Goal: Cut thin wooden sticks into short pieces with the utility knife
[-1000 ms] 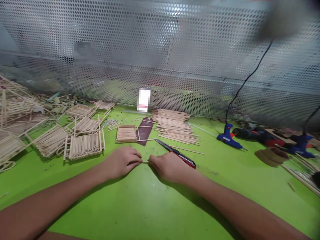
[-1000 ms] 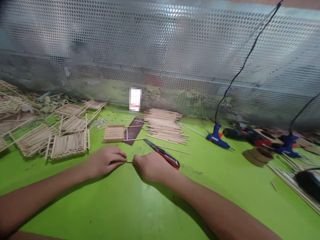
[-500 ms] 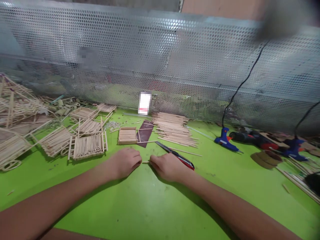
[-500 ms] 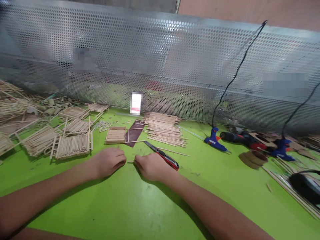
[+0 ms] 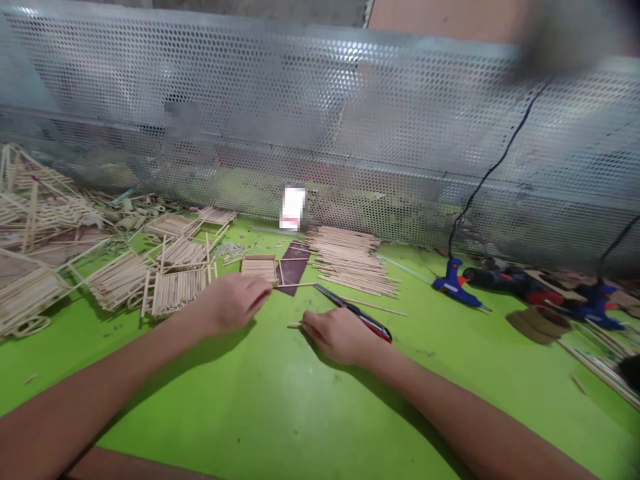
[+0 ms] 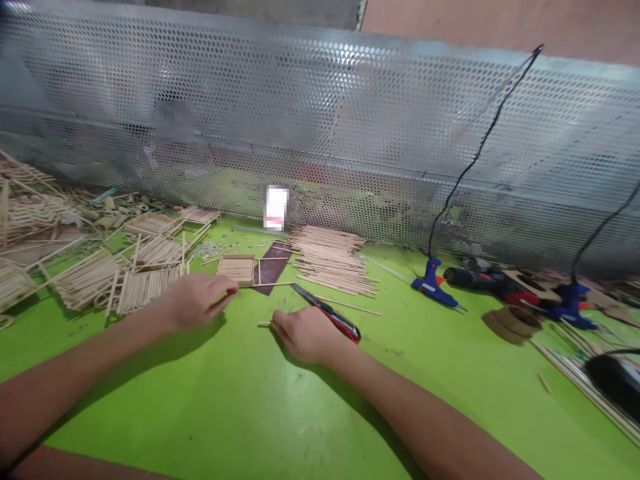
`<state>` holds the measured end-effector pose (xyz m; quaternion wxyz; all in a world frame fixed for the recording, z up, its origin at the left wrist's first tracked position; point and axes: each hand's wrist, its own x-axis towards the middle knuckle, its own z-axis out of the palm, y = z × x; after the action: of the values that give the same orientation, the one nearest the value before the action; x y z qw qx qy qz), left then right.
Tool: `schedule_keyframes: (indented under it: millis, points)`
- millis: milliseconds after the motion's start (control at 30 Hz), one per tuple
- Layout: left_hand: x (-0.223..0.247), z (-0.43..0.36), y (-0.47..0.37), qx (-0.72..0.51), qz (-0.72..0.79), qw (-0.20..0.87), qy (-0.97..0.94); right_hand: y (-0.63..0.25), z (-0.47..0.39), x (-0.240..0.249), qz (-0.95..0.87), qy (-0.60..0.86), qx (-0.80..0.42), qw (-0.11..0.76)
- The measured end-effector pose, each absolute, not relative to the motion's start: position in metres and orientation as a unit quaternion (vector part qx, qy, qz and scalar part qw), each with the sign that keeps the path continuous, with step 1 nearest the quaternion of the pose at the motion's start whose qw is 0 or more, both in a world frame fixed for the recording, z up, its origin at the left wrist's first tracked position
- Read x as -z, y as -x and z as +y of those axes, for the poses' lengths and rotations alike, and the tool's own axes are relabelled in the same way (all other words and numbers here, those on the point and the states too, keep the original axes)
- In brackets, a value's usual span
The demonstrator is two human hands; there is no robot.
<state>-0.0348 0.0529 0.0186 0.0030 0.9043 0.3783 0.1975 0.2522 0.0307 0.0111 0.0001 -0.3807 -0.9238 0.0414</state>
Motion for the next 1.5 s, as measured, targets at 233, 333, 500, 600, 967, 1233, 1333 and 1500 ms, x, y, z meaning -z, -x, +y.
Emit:
schedule_keyframes:
  millis: [233,333,500,600,967,1233,1333,1500]
  points:
    - [-0.055,0.081,0.097,-0.271,0.392,-0.145,-0.868,-0.252,0.031,-0.010,-0.924,0.382,-0.031,-0.005]
    - [-0.059,0.086,0.113,-0.296,0.392,-0.206,-0.847,-0.252,0.032,-0.010,-0.923,0.383,-0.032,-0.005]
    - [-0.057,0.088,0.123,-0.313,0.378,-0.271,-0.828,-0.254,0.032,-0.008,-0.924,0.382,-0.024,-0.006]
    - [-0.057,0.088,0.123,-0.309,0.364,-0.289,-0.830,-0.254,0.032,-0.008,-0.924,0.382,-0.026,-0.008]
    - [-0.054,0.088,0.124,-0.286,0.393,-0.263,-0.833,-0.254,0.032,-0.009,-0.923,0.383,-0.025,-0.005]
    - [-0.051,0.087,0.121,-0.280,0.404,-0.233,-0.839,-0.253,0.031,-0.010,-0.923,0.384,-0.024,-0.010]
    - [-0.051,0.084,0.117,-0.273,0.391,-0.228,-0.849,-0.253,0.030,-0.010,-0.924,0.382,-0.028,-0.008]
    - [-0.048,0.079,0.104,-0.256,0.348,-0.196,-0.880,-0.253,0.030,-0.010,-0.926,0.376,-0.029,-0.002]
